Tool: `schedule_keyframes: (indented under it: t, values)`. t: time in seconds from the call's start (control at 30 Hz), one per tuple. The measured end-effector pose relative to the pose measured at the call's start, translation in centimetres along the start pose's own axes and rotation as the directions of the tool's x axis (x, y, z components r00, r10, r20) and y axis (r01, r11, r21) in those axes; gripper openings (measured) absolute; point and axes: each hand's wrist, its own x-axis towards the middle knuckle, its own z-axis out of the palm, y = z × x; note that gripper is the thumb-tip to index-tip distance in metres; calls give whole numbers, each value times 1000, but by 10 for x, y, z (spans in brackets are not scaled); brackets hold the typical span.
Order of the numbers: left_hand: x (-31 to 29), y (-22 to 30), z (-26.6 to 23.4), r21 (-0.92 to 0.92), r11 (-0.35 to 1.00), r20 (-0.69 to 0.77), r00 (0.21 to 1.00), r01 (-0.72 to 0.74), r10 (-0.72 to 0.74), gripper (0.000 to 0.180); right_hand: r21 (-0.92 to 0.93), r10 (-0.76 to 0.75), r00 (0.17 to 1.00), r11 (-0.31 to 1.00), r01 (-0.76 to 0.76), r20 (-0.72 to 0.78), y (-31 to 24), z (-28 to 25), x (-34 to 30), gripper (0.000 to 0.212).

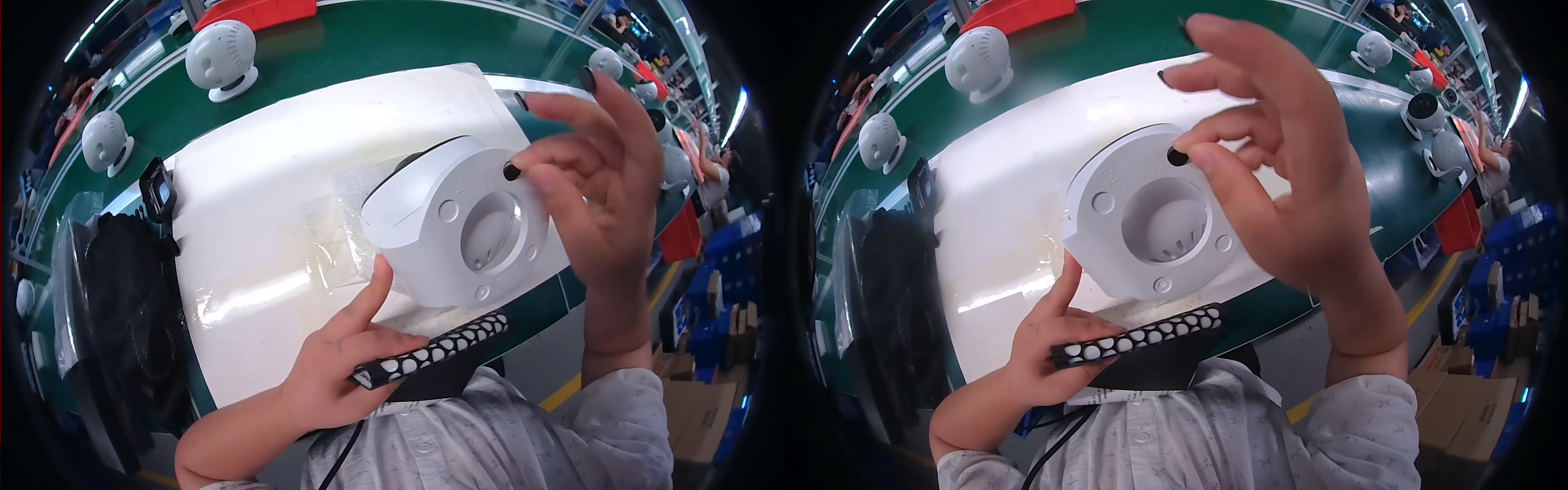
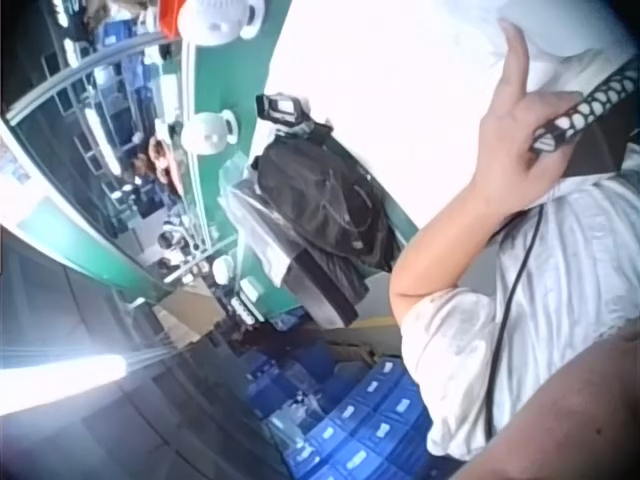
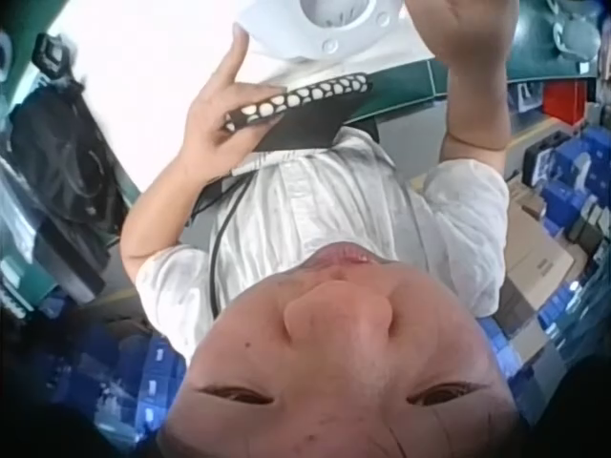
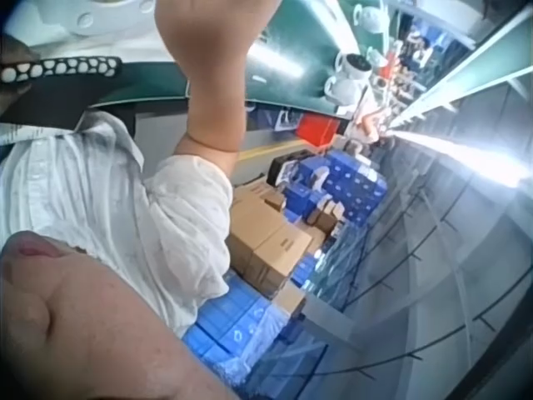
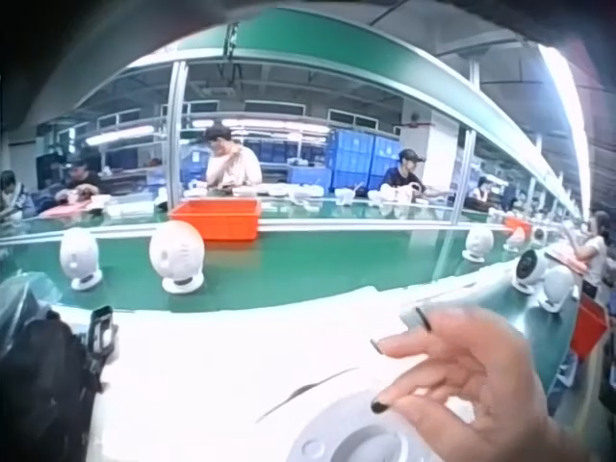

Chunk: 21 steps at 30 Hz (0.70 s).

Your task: Assembling components of white dome security cameras on a factory production line.

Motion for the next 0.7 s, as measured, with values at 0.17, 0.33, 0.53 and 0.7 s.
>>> schedule_keyframes:
  t: [0.17,0.33,0.53,0.7]
  values:
    - [-2,-2,1,-18,999,17,999,-30,30,40,-356,-303,932,863,358,200,-3,-3,-5,56]
    - [-3,-1,1,-26,998,19,998,-57,57,39,-332,-294,954,896,295,54,-19,0,2,55]
    - [-3,2,2,-15,996,-1,996,-89,89,34,-74,42,988,997,-31,150,-20,25,-3,42]
    - [-2,2,1,7,996,2,996,-91,91,32,-437,-125,967,874,214,223,-32,23,-2,36]
